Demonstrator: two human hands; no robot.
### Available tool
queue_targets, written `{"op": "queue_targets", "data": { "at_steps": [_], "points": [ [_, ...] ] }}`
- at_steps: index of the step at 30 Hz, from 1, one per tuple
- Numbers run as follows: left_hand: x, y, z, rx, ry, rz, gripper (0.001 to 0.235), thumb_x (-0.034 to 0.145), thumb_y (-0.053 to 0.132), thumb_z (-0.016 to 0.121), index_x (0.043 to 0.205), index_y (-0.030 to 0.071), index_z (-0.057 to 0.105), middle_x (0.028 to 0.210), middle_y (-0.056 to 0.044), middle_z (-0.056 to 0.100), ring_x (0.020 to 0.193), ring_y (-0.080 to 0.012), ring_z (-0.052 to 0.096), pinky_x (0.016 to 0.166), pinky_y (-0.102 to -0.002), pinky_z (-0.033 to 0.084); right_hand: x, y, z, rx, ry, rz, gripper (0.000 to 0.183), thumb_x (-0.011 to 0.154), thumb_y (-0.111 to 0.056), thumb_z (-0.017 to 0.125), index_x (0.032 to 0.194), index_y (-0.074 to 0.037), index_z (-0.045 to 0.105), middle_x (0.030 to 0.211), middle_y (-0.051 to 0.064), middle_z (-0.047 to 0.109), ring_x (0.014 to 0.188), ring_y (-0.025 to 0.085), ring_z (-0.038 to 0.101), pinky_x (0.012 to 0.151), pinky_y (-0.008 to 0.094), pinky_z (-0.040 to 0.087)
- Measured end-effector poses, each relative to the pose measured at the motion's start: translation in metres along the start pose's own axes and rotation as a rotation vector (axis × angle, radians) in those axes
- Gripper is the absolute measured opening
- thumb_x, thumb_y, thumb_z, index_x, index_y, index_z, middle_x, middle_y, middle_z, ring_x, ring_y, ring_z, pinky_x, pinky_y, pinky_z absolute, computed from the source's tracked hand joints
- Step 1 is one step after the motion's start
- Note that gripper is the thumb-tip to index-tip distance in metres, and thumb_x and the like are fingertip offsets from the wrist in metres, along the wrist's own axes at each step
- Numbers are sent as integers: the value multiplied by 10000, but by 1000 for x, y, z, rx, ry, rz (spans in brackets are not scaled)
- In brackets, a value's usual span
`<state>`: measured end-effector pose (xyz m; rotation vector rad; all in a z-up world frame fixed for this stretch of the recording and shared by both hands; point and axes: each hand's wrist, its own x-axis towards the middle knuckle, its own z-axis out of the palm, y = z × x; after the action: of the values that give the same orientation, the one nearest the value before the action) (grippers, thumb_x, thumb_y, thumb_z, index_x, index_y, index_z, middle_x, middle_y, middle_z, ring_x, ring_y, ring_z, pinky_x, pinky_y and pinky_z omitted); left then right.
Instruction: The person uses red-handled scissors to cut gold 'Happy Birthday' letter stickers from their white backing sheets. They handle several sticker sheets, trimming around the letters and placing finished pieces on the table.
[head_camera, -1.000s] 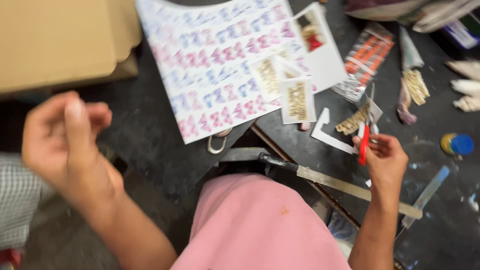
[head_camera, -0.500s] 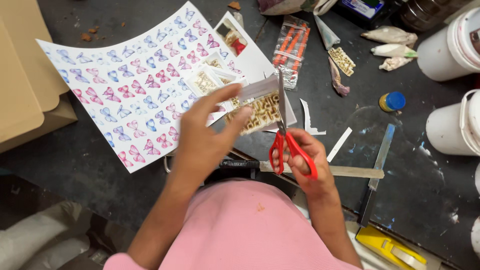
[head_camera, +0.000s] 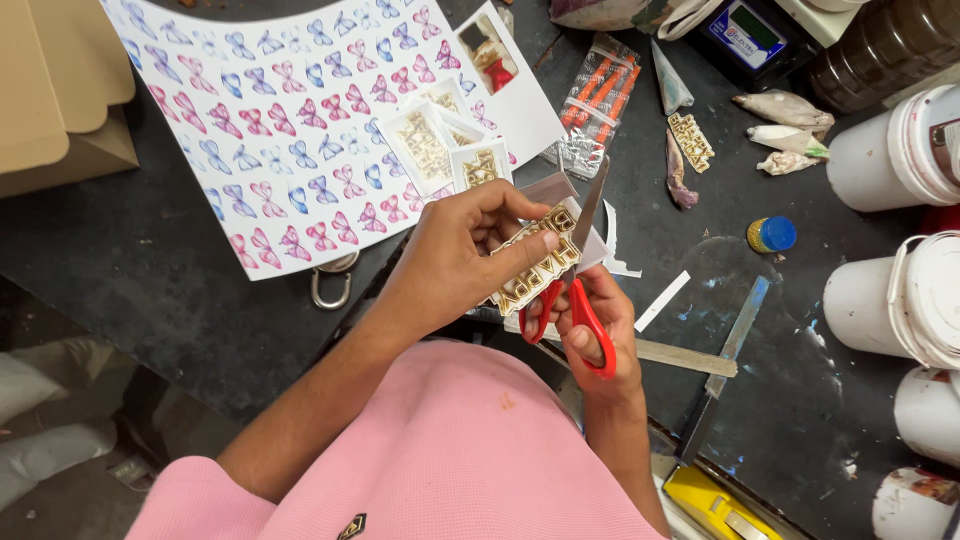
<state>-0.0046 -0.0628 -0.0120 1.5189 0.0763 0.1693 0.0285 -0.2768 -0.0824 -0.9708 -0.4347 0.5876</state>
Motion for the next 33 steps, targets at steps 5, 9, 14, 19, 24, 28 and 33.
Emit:
{"op": "queue_targets", "data": {
  "at_steps": [5,9,14,19,24,28,33],
  "points": [
    [-3,0,4,-4,-29,-44,187,923,163,763,1024,17,704,745,1,686,626,-13,573,548,-197,461,-5,-5,-2,-19,26,8,936,798,-379,915,1461,83,442,1013,180,648,850,251,663,729,361,554],
    [-3,3,7,-27,-27,16,170,960,177,750,961,15,698,779,14,713,667,1,599,576,-194,481,-9,-3,-4,-13,48,14,969,773,-380,936,1462,82,436,990,168,649,835,240,660,702,343,545],
    [-5,8,4,60,-13,-4,172,944,189,756,938,23,712,698,5,689,596,-13,559,523,-205,429,-9,-1,-6,-32,68,16,1039,736,-392,962,1485,100,436,973,159,658,798,219,659,653,311,533],
    [-5,3,5,-6,-20,-3,170,952,179,735,967,19,680,753,-11,730,644,-10,623,537,-188,473,-9,3,-5,7,51,11,1047,759,-385,962,1507,84,399,1006,159,650,833,232,671,672,324,551],
    [-6,-7,16,-147,-43,-23,187,982,166,702,977,7,604,791,-60,752,685,-35,673,568,-185,496,-9,3,-1,28,55,-20,1042,782,-423,921,1506,64,351,1313,164,605,1132,249,664,917,377,582],
    [-7,-11,17,-227,-70,-49,180,983,163,685,975,9,593,811,-78,770,712,-39,702,596,-182,526,-9,2,1,23,57,-40,1045,802,-421,920,1520,62,334,1395,187,578,1239,277,634,990,407,560],
    [-3,-18,14,-234,-79,-88,171,972,156,694,965,6,610,793,-99,767,674,-55,685,566,-192,501,-9,5,1,26,94,-32,1092,779,-415,940,1527,37,285,1377,201,583,1272,289,626,1087,425,529]
  ]
}}
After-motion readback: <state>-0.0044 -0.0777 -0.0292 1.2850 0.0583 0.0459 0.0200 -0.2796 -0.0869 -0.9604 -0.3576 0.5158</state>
